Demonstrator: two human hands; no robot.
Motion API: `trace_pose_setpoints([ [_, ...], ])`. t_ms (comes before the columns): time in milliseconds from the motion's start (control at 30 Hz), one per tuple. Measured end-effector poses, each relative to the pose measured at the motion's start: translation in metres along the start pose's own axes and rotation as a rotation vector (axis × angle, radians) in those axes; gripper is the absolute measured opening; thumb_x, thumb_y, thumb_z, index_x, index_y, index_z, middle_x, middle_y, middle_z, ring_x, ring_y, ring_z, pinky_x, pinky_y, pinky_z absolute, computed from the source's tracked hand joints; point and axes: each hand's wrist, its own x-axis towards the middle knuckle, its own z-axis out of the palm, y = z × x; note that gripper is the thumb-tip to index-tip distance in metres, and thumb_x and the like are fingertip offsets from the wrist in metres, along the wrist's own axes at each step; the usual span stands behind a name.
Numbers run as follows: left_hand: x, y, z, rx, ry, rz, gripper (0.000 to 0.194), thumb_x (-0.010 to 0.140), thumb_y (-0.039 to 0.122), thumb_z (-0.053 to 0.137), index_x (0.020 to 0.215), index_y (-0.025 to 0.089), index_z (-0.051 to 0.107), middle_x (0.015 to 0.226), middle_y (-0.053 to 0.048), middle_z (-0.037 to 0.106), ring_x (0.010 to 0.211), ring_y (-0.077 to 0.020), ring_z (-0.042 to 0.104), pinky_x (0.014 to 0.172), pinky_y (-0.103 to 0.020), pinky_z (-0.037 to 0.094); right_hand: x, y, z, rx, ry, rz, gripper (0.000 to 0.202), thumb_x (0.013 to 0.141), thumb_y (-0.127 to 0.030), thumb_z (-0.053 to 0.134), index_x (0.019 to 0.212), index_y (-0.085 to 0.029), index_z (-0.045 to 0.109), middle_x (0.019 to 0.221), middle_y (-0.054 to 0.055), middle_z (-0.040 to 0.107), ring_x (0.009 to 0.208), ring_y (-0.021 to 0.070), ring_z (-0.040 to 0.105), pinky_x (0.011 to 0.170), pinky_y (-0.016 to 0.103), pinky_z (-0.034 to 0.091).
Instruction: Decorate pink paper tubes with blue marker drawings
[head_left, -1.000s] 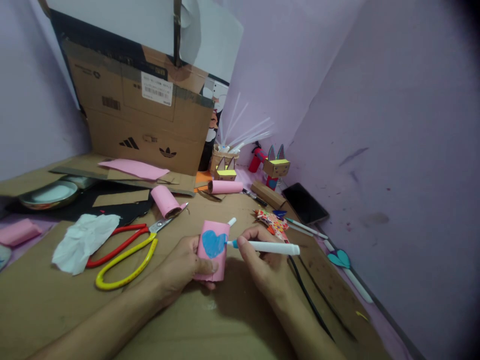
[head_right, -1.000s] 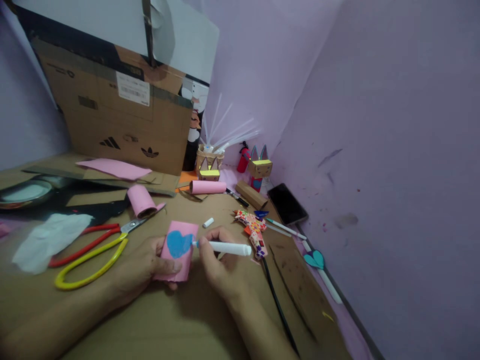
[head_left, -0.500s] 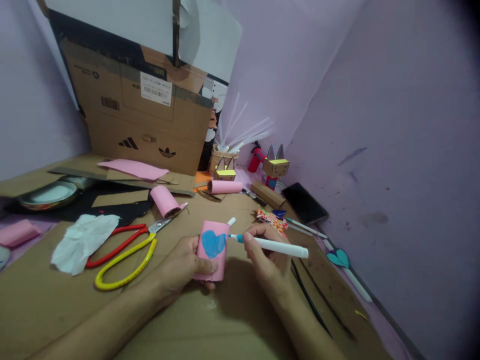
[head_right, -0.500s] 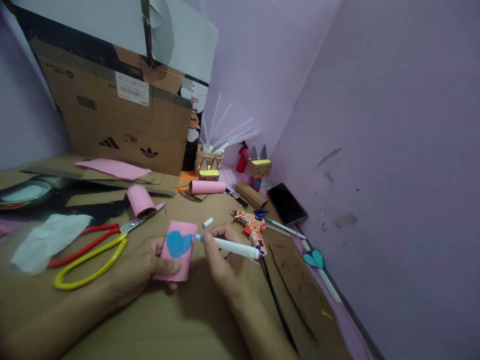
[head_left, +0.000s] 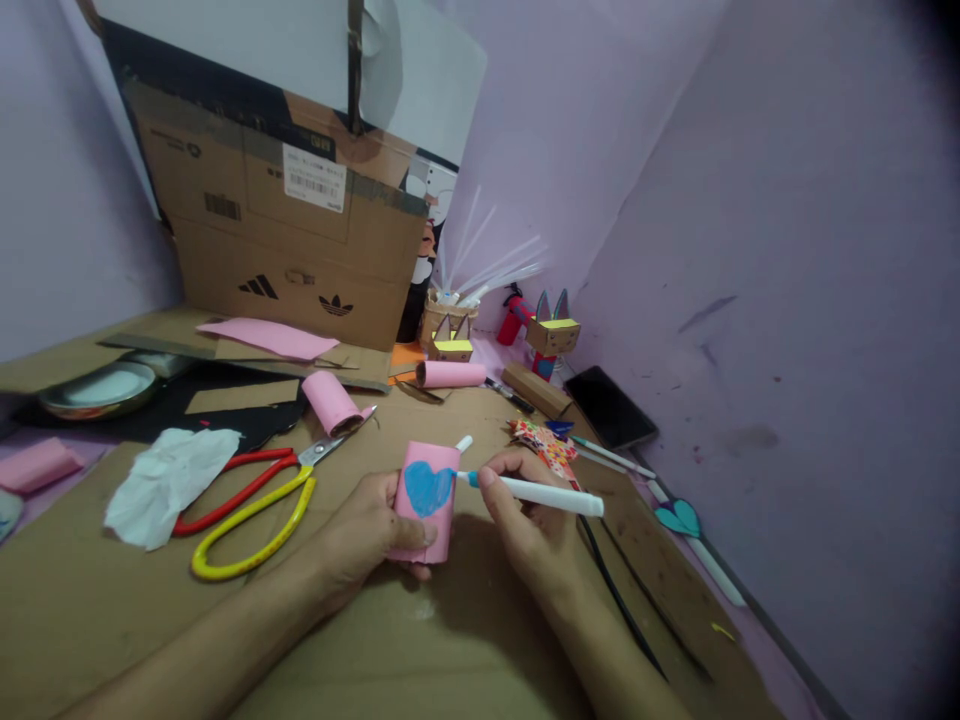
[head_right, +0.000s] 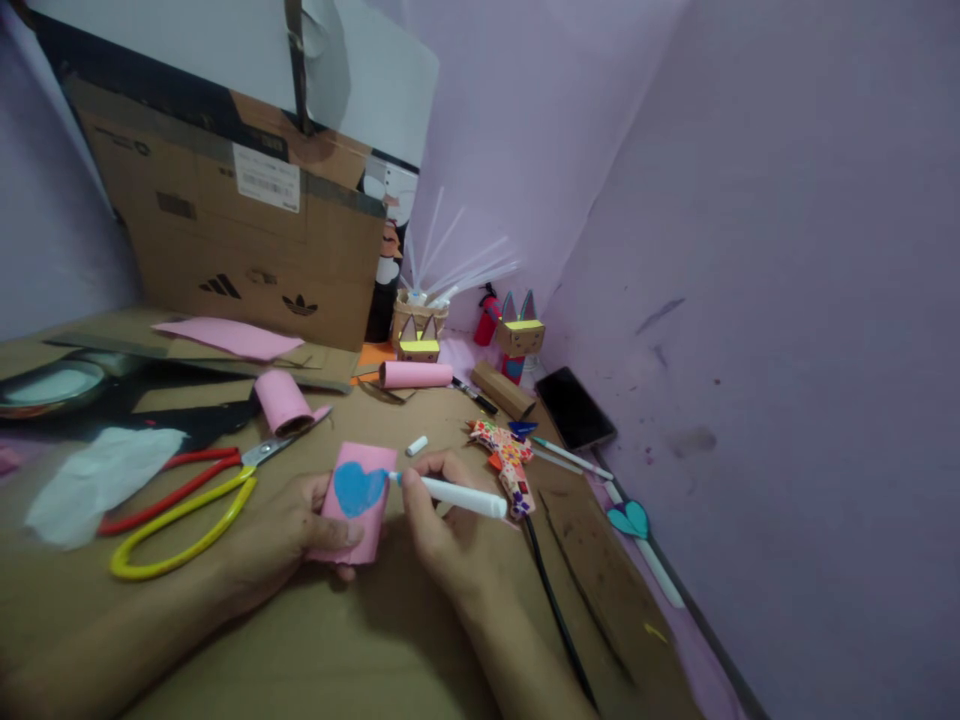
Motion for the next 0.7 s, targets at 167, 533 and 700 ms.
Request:
trace_pose_setpoints([
  [167,-0.0004,0.0024,0.0015,-0.016,0.018,-0.010,0.024,0.051,0.018,0.069,0.071,0.011,0.057,0.057,-0.001,0.060,0.048,-0.0122,0.053,0.044,-0.026,0.049,-0.0004,0.0012,0.0002,-0.016,-0.020,0.032,0.020,0.080,-0.031,0.054,0.064,-0.018,0.055,0.046,-0.005,0.048,0.040,0.0095,0.042,0.039,0.020,0.030],
  [533,0.0003,0.0026,0.0015,-0.034,0.025,-0.003,0.026,0.049,0.019,0.072,0.071,0.011,0.060,0.057,-0.001,0.061,0.050,-0.0132,0.055,0.044,-0.026,0.049,-0.0026,0.0001,-0.0010,0.009,-0.116,0.067,0.020,0.078,-0.029,0.054,0.062,-0.017,0.054,0.046,-0.004,0.049,0.041,0.0085,0.042,0.039,0.018,0.030],
  [700,-0.0002,0.0036,0.0021,-0.025,0.032,-0.010,0.026,0.048,0.019,0.072,0.070,0.011,0.060,0.057,-0.002,0.062,0.050,-0.0132,0.055,0.044,-0.026,0.049,-0.0014,0.0023,-0.0012,0.050,-0.017,0.015,0.020,0.079,-0.029,0.054,0.062,-0.018,0.054,0.046,-0.005,0.048,0.041,0.0089,0.042,0.038,0.019,0.030],
])
